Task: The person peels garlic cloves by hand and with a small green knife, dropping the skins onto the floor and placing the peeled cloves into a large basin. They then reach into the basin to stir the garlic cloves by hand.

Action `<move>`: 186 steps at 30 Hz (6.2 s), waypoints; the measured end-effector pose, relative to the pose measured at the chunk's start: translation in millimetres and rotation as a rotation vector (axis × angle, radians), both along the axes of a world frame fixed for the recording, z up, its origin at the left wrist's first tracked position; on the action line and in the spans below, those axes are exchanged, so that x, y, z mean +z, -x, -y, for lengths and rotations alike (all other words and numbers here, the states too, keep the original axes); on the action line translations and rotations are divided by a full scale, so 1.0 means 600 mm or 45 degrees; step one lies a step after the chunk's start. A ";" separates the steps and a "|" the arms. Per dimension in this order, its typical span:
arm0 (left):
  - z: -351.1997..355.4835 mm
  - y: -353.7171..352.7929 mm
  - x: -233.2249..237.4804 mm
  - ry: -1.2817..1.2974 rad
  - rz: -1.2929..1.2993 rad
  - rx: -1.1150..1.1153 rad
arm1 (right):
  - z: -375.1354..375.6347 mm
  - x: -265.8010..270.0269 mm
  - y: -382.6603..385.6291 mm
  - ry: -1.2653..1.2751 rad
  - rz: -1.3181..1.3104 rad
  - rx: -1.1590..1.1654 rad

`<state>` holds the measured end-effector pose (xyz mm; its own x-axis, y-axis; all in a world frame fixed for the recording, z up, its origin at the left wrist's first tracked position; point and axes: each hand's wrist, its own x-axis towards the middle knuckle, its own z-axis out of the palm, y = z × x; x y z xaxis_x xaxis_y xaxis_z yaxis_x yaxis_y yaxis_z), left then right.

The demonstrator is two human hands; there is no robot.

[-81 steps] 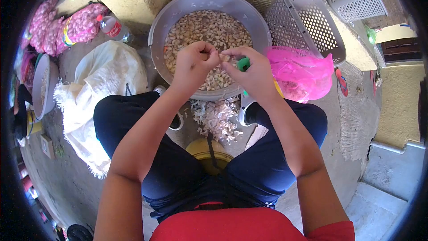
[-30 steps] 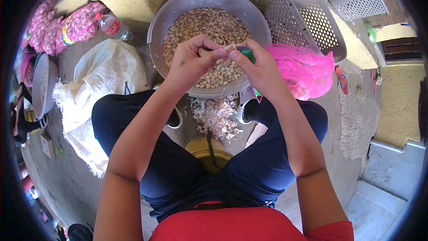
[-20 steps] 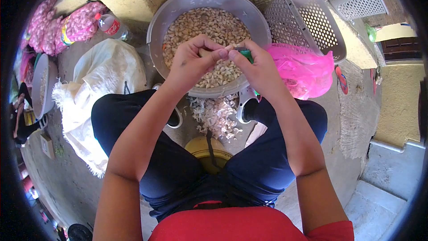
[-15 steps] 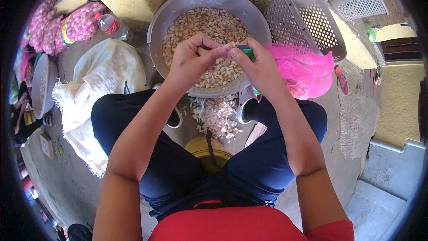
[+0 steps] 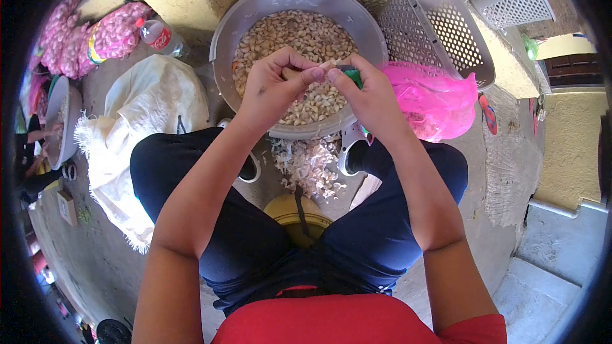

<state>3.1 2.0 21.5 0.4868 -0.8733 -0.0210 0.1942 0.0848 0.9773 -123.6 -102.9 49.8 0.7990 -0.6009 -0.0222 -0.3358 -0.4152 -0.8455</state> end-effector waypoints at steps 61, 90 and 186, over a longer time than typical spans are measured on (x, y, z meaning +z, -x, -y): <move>-0.002 0.012 0.000 -0.029 0.544 0.022 | 0.002 -0.015 -0.005 -0.685 0.122 -0.130; 0.007 0.003 -0.026 -0.138 0.515 -0.073 | 0.017 -0.026 -0.005 -1.302 0.234 -0.201; 0.002 -0.014 -0.022 -0.111 0.922 -0.025 | 0.010 -0.026 0.001 0.118 -0.099 0.159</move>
